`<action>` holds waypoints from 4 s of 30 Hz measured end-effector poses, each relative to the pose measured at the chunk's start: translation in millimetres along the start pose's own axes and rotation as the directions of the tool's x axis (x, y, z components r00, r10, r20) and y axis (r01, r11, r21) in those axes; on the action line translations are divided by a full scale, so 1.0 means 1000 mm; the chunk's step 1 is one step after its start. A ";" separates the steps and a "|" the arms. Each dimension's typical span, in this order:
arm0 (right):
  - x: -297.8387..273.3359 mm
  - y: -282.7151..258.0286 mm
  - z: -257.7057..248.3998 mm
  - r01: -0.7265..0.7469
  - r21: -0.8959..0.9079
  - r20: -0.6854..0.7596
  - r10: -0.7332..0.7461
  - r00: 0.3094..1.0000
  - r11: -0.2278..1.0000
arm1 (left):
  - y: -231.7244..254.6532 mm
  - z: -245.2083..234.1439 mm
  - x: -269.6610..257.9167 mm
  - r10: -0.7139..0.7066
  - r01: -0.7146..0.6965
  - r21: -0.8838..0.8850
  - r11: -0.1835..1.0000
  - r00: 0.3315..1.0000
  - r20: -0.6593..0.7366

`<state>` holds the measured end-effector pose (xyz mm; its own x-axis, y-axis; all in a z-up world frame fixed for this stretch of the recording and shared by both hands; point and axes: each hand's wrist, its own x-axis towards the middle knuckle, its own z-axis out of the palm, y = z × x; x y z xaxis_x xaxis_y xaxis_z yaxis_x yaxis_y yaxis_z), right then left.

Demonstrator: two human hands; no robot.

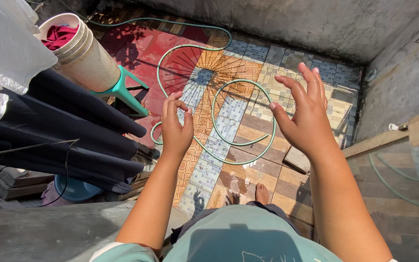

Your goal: The person takes wet clothing items from a white bucket, slides them onto wire hangers, and hooks the hangers onto a horizontal pipe.

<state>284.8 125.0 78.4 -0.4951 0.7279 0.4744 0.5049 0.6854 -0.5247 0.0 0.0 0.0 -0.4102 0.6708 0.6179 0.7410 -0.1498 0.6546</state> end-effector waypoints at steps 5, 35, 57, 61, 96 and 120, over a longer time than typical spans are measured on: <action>0.082 0.034 0.007 0.151 0.075 0.084 -0.158 0.984 0.986 | 0.002 0.012 0.028 -0.172 0.190 0.082 0.978 0.967 -0.189; 0.547 -0.150 0.308 0.554 0.681 -0.102 -0.688 0.718 0.478 | -0.183 -0.119 0.334 -0.059 0.335 0.273 0.902 0.722 -0.689; 0.783 -0.269 0.601 0.186 0.845 0.350 -0.782 0.515 0.501 | -0.463 -0.161 0.502 -0.064 0.563 0.191 0.804 0.401 -0.914; 0.790 -0.336 0.696 0.287 0.889 0.179 -0.847 0.500 0.357 | -0.549 -0.223 0.544 -0.051 0.616 0.189 0.765 0.350 -0.935; 0.904 -0.383 0.738 0.245 0.812 0.444 -0.834 0.328 0.529 | -0.539 -0.345 0.604 -0.574 0.402 -0.465 0.789 0.214 -0.790; 0.992 -0.399 0.865 0.171 0.920 0.274 -0.892 0.360 0.351 | -0.581 -0.372 0.588 -0.669 0.004 -0.671 0.741 0.083 -0.738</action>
<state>-1019.2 555.5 147.1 -0.8221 -0.3546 0.4454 -0.5581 0.3468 -0.7539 -869.6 211.1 144.5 -0.9225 -0.3805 -0.0653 0.1905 -0.5959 0.7801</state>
